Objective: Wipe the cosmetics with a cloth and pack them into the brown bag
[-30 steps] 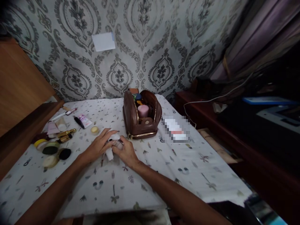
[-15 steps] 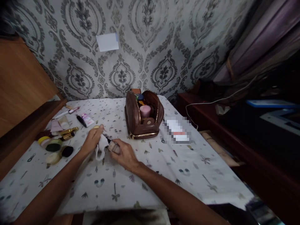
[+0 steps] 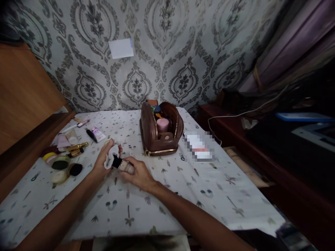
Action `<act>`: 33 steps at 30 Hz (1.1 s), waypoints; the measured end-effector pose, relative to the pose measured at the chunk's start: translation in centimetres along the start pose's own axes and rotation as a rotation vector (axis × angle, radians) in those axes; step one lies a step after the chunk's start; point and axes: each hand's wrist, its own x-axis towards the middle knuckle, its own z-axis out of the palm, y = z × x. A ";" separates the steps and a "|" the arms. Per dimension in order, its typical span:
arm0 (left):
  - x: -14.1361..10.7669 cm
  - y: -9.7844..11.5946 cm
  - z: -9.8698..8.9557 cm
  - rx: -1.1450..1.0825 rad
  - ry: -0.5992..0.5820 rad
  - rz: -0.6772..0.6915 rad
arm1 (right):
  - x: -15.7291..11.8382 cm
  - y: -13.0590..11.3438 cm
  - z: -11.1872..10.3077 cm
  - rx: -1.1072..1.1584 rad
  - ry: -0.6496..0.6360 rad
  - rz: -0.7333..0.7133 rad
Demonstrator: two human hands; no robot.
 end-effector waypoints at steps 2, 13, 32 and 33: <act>-0.3 -0.5 0.8 -0.081 -0.044 -0.026 | 0.4 0.2 -0.3 0.058 0.067 0.035; -0.8 -0.7 0.3 0.511 -0.299 0.230 | 0.7 0.7 -0.8 -0.082 0.253 0.023; 0.5 -1.5 -0.3 0.259 0.176 -0.141 | 0.3 0.1 -0.5 -0.166 0.178 -0.075; 0.6 -1.9 -0.5 0.273 0.154 -0.088 | 0.4 0.2 -0.5 -0.118 0.188 -0.056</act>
